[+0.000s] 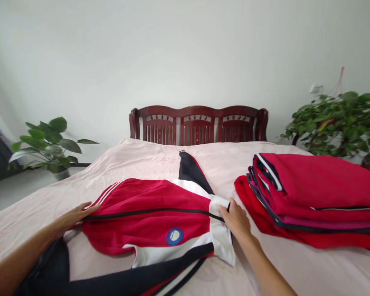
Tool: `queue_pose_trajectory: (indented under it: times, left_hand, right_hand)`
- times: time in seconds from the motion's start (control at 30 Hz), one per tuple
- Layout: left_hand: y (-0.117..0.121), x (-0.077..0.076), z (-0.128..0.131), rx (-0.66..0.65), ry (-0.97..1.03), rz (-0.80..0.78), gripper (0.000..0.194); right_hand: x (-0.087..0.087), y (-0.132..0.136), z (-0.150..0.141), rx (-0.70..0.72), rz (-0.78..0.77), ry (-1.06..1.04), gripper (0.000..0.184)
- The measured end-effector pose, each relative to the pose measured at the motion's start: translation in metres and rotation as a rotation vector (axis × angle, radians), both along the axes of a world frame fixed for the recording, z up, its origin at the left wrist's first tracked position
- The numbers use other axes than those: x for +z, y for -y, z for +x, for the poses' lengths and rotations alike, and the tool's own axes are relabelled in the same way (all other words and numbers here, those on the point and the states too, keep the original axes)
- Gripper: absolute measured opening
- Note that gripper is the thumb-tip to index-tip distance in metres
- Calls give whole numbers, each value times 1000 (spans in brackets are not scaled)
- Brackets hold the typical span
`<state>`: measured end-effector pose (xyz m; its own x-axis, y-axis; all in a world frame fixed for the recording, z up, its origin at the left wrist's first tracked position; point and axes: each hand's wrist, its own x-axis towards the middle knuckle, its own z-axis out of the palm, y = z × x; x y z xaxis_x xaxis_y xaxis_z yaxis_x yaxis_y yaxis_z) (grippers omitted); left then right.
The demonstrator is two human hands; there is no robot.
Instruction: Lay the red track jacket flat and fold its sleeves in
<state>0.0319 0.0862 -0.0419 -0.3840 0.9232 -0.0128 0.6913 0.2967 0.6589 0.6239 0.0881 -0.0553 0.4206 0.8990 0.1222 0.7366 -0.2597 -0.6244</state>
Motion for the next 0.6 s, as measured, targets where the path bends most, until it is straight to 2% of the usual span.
queue_pose_trajectory:
  times: [0.1, 0.2, 0.3, 0.43, 0.5, 0.6]
  left_hand:
    - [7, 3, 6, -54, 176, -90, 65]
    - [15, 6, 6, -72, 241, -151, 51]
    - [25, 14, 3, -41, 368, -115, 47]
    - [42, 25, 1, -24, 498, -42, 43]
    - [53, 28, -2, -90, 482, -32, 45]
    - [71, 24, -12, -278, 422, -61, 58]
  right_hand:
    - [1, -2, -9, 30, 5, -45, 67]
    - [6, -4, -6, 62, 59, -118, 53]
    - [10, -7, 13, 66, 130, -124, 44]
    - [9, -1, 31, 57, 28, -6, 37]
    - [9, 11, 29, 37, 32, 57, 41]
    - [16, 43, 13, 60, 266, 262, 49]
